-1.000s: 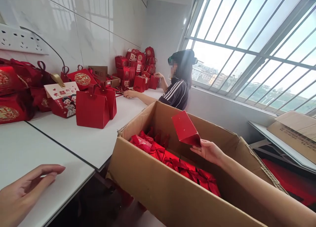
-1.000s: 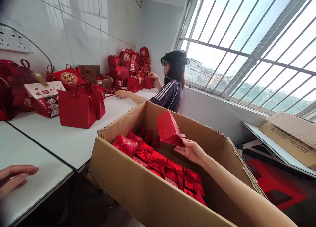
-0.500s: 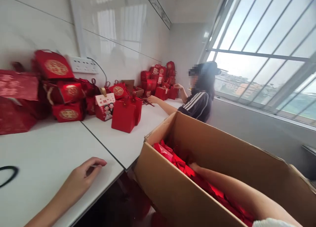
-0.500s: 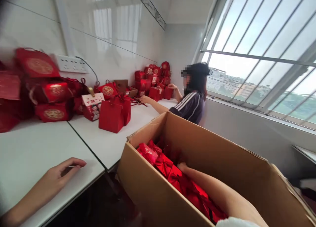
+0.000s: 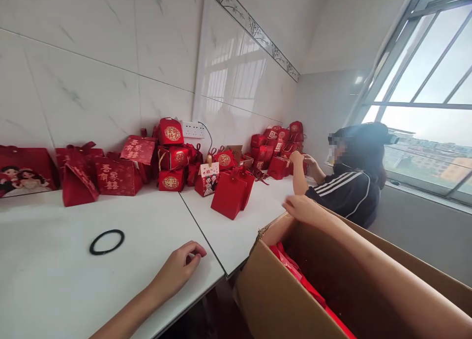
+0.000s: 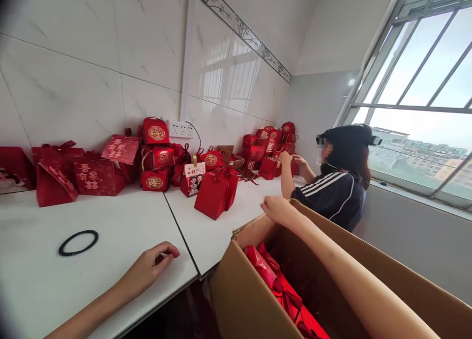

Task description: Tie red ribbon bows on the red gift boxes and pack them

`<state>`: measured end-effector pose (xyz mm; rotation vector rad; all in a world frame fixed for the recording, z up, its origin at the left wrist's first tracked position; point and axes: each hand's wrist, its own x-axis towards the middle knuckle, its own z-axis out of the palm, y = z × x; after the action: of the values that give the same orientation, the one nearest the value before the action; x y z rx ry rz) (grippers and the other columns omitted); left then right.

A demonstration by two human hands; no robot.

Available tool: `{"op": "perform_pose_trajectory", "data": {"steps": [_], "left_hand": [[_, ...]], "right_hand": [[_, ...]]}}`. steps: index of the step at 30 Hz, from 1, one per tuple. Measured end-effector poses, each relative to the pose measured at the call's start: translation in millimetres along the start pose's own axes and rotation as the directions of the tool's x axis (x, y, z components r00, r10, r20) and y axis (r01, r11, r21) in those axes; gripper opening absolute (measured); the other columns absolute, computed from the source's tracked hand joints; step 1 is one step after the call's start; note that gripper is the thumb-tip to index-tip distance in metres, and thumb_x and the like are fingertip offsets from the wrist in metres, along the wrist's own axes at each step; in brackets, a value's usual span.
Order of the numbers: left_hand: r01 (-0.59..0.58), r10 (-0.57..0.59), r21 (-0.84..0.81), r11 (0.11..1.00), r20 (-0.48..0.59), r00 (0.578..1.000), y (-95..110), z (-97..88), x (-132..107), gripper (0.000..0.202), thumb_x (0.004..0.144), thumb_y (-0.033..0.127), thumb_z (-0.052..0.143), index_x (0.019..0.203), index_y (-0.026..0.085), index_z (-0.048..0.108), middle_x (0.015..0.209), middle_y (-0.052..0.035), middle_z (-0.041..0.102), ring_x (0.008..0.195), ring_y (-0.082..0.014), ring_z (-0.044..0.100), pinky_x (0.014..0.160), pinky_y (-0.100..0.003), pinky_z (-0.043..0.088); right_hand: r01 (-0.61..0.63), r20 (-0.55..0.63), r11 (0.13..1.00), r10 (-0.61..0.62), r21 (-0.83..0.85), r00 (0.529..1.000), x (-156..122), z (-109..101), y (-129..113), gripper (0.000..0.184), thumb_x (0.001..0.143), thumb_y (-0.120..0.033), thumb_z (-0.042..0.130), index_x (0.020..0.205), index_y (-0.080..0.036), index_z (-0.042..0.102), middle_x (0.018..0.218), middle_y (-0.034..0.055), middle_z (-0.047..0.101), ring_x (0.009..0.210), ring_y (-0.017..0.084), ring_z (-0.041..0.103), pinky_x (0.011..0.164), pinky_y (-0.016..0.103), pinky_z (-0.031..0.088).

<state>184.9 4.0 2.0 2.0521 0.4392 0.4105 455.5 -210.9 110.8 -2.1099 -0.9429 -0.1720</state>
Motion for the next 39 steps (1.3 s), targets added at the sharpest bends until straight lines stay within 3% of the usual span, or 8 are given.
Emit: {"op": "perform_pose_trajectory", "data": {"steps": [5, 13, 17, 20, 23, 26, 32, 39], "left_hand": [[0.013, -0.014, -0.041, 0.999, -0.023, 1.000, -5.0, -8.4, 0.1, 0.024, 0.078, 0.034, 0.043, 0.081, 0.021, 0.062, 0.084, -0.0026, 0.065, 0.070, -0.0173, 0.056, 0.066, -0.030, 0.044], [0.018, -0.079, -0.169, 0.985, -0.364, 0.928, -13.8, -27.3, 10.2, 0.032, 0.080, 0.043, 0.042, 0.092, 0.020, 0.059, 0.098, -0.0056, 0.063, 0.080, -0.0193, 0.057, 0.078, -0.035, 0.046], [-0.087, -0.078, -0.239, 0.967, -0.606, 0.792, -18.0, -45.7, 17.1, 0.038, 0.081, 0.049, 0.042, 0.100, 0.019, 0.055, 0.112, -0.0086, 0.059, 0.103, -0.0230, 0.054, 0.092, -0.038, 0.042], [-0.207, 0.076, -0.223, 0.953, -0.487, 0.870, -19.0, -55.8, 15.3, 0.044, 0.079, 0.051, 0.048, 0.112, 0.021, 0.050, 0.125, -0.0094, 0.053, 0.120, -0.0241, 0.046, 0.100, -0.039, 0.036], [-0.271, 0.198, -0.309, 0.912, -0.248, 0.948, -14.7, -57.6, 10.9, 0.065, 0.074, 0.049, 0.059, 0.129, 0.023, 0.037, 0.130, -0.0111, 0.050, 0.123, -0.0252, 0.044, 0.101, -0.039, 0.036], [-0.270, 0.222, -0.405, 0.874, -0.161, 0.962, -7.6, -53.6, 6.7, 0.071, 0.068, 0.048, 0.067, 0.126, 0.021, 0.038, 0.119, -0.0109, 0.058, 0.109, -0.0258, 0.055, 0.092, -0.037, 0.044], [-0.174, 0.042, -0.282, 0.944, -0.419, 0.907, 2.2, -37.9, 0.5, 0.041, 0.068, 0.045, 0.069, 0.092, 0.019, 0.049, 0.089, -0.0045, 0.063, 0.081, -0.0202, 0.062, 0.072, -0.032, 0.051], [-0.242, 0.104, -0.253, 0.937, -0.459, 0.883, 7.3, -33.3, -2.6, 0.028, 0.079, 0.043, 0.056, 0.092, 0.018, 0.051, 0.087, -0.0045, 0.063, 0.077, -0.0174, 0.061, 0.067, -0.029, 0.050]], "right_hand": [[0.144, 0.157, 0.952, -0.104, -0.271, 0.982, 59.4, 80.1, -60.1, 0.014, 0.082, -0.015, 0.053, 0.093, -0.011, 0.061, 0.112, 0.0186, 0.059, 0.111, 0.026, 0.053, 0.095, 0.034, 0.038], [0.317, 0.304, 0.912, -0.234, -0.261, 0.924, 66.1, 120.6, -92.6, 0.024, 0.083, -0.006, 0.043, 0.098, -0.013, 0.060, 0.102, 0.0117, 0.062, 0.100, 0.022, 0.058, 0.085, 0.031, 0.044], [0.589, 0.400, 0.793, -0.596, 0.157, 0.696, 39.8, 119.2, -118.1, 0.022, 0.083, -0.007, 0.044, 0.094, -0.017, 0.060, 0.102, 0.0061, 0.058, 0.096, 0.015, 0.056, 0.085, 0.029, 0.046], [0.621, 0.412, 0.657, -0.753, 0.427, 0.513, 18.6, 129.7, -134.8, 0.022, 0.083, -0.010, 0.043, 0.094, -0.017, 0.060, 0.103, 0.0072, 0.056, 0.094, 0.015, 0.057, 0.082, 0.031, 0.049], [0.644, 0.421, 0.602, -0.796, 0.472, 0.435, 5.1, 143.3, -147.7, 0.027, 0.084, -0.012, 0.039, 0.089, -0.018, 0.065, 0.112, 0.0089, 0.052, 0.102, 0.017, 0.055, 0.083, 0.033, 0.050], [0.632, 0.399, 0.637, -0.770, 0.440, 0.498, 1.4, 149.4, -155.8, 0.027, 0.080, -0.013, 0.047, 0.098, -0.021, 0.065, 0.119, 0.0086, 0.052, 0.111, 0.019, 0.052, 0.087, 0.035, 0.049], [0.126, 0.371, 0.852, -0.348, 0.508, 0.861, -12.1, 141.5, -153.0, 0.038, 0.090, -0.041, 0.037, 0.086, -0.014, 0.062, 0.084, 0.0078, 0.064, 0.079, 0.017, 0.063, 0.076, 0.035, 0.052], [0.299, 0.193, 0.783, -0.465, 0.546, 0.864, -40.4, 148.7, -138.5, 0.009, 0.081, -0.027, 0.053, 0.084, -0.019, 0.053, 0.085, 0.0030, 0.062, 0.084, 0.016, 0.059, 0.075, 0.029, 0.047]]}}
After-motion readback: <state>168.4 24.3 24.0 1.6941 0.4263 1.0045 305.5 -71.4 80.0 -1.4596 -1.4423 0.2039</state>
